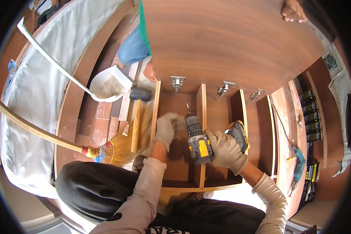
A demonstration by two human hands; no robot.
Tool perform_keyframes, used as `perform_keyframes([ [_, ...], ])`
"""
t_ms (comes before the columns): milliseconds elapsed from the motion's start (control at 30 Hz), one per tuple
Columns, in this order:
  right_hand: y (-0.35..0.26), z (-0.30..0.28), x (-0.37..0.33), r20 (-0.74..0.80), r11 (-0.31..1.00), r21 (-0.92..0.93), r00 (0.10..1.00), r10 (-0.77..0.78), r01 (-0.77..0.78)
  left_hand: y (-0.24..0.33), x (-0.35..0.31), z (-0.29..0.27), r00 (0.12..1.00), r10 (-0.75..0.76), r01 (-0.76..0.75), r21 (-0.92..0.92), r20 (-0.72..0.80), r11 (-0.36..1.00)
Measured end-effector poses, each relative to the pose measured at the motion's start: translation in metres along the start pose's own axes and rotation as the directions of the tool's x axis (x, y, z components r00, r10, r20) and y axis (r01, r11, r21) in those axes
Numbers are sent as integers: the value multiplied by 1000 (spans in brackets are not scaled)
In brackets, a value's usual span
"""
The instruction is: The person uses a power drill to drive screws into wooden hinges inside a cabinet drawer while another person holds a panel in place.
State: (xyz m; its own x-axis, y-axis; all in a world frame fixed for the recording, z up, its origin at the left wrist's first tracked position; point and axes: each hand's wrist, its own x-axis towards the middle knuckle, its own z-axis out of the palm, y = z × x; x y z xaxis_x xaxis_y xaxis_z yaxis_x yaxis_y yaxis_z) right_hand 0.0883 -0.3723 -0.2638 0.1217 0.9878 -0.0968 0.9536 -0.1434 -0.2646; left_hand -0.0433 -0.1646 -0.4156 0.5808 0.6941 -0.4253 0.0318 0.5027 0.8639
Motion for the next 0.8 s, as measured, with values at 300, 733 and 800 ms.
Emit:
perform_keyframes([
  [300,-6,11,-1,-78,981,-78,980,-183,177,55,31,-8,954,-33,238,-686,298,688],
  [733,-3,17,15,-61,980,-89,981,-184,178,42,31,-15,960,-58,230,-649,276,725],
  [800,-4,18,16,-63,978,-95,979,-193,186,39,34,-17,959,-55,232,-654,279,720],
])
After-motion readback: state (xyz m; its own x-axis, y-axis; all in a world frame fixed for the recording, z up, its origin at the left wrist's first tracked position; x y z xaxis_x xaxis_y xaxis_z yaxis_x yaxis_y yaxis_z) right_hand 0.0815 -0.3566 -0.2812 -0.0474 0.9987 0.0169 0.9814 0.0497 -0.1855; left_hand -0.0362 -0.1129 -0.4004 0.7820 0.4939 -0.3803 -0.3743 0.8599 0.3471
